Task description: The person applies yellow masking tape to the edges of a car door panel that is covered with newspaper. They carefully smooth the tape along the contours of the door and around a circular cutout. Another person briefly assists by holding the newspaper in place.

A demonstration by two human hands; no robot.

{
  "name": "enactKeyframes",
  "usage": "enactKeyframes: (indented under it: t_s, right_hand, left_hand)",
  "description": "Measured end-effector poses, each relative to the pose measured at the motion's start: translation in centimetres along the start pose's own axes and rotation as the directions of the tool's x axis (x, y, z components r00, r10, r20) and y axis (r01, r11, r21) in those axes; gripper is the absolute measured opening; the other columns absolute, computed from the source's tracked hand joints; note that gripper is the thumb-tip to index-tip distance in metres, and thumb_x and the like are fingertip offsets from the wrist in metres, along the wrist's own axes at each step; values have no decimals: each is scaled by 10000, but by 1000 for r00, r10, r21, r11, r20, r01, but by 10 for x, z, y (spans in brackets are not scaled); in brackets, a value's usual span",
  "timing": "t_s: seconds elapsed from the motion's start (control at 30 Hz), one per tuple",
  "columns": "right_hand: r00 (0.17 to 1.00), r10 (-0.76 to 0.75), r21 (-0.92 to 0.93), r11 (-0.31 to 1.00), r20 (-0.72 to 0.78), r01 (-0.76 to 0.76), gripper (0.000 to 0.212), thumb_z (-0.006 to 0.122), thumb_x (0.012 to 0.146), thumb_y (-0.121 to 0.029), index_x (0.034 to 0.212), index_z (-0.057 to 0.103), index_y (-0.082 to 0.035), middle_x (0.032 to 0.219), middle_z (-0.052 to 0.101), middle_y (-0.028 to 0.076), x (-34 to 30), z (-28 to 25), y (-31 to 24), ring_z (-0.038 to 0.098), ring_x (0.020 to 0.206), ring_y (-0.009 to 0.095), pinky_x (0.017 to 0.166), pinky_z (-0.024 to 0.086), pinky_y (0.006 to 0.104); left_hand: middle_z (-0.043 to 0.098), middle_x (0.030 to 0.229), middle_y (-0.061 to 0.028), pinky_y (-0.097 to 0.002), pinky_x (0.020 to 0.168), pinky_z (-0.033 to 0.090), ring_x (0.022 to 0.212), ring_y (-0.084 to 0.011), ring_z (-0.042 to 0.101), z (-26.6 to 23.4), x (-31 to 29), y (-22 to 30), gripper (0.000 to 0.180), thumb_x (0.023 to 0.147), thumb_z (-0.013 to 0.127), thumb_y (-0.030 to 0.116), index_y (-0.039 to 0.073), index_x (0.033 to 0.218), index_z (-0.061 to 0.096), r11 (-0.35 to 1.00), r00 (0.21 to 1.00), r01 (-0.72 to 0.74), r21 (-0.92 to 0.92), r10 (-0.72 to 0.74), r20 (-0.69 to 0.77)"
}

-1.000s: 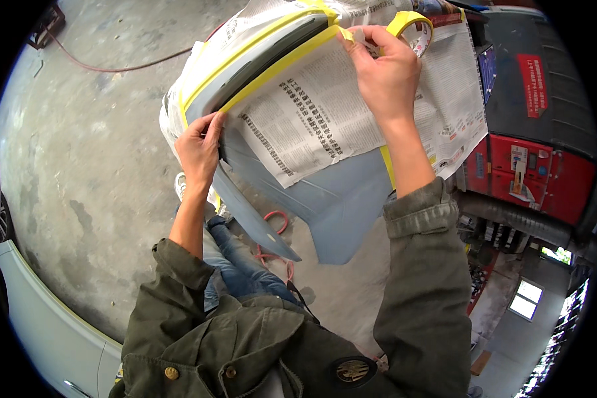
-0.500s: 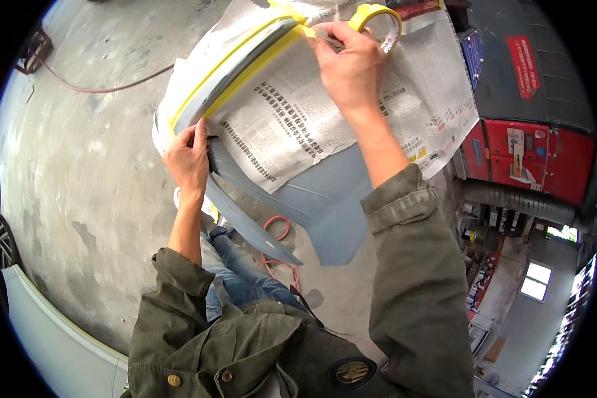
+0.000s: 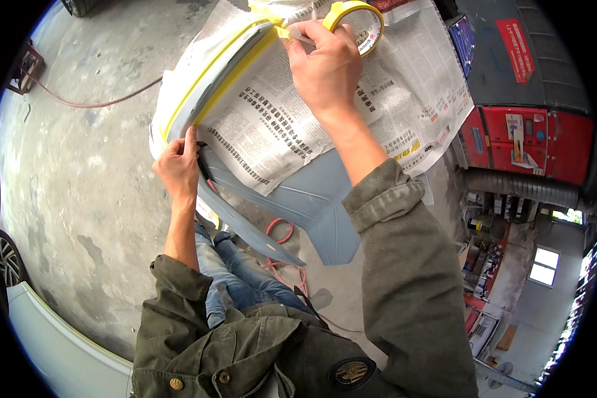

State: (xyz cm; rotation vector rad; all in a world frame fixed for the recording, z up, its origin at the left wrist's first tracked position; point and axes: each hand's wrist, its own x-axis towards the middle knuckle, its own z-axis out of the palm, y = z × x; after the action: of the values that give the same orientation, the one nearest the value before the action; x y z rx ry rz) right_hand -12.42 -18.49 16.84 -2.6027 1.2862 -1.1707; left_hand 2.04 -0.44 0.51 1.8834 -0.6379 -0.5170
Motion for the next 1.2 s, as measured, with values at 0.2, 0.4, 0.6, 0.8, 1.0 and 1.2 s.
enactKeyframes:
  t_s: [0.2,0.4,0.6,0.8,1.0,1.2]
  right_hand:
    - [999,-26,-33,999,-39,25,155,814,794,-240,879,753,-127,798,688,40,-1,2,3,623,816,252,712,516,381]
    - [999,10,-31,999,-34,-11,230,813,774,-266,913,737,-99,828,701,47,3,3,-1,635,834,258,733,525,389]
    - [997,71,-16,997,16,-71,284,809,764,-283,943,725,-80,866,720,42,9,-6,-9,655,879,236,774,539,376]
    - [983,169,40,984,64,-172,335,837,741,-304,963,718,-84,911,716,40,20,-13,-10,651,904,217,782,537,371]
    - [983,184,-10,983,-24,-184,417,871,715,-298,1003,677,-69,899,660,52,24,-6,-8,631,879,222,773,525,375]
    - [985,160,16,987,-70,-159,448,890,704,-298,995,667,-40,879,642,48,28,2,-7,608,829,194,758,517,343]
  left_hand:
    - [636,664,-35,-287,581,482,586,-126,581,-7,6,4,323,832,834,308,27,789,681,978,983,-130,164,148,-106]
    - [580,805,-48,-320,636,489,702,-185,572,0,35,33,341,755,875,254,59,887,628,860,856,-489,145,505,-113]
    - [603,804,-41,-352,662,500,734,-212,602,26,57,98,348,723,878,267,69,860,626,812,806,-583,17,581,-113]
    - [617,801,-42,-372,669,498,764,-244,620,48,69,148,301,725,847,257,79,839,632,793,796,-602,-91,586,-152]
    - [613,799,-50,-335,639,500,682,-207,603,51,68,154,343,746,870,272,39,821,629,795,797,-600,-83,586,-147]
    - [587,789,-62,-319,647,497,684,-201,578,19,57,86,313,748,873,181,29,819,610,797,796,-604,-9,603,-56]
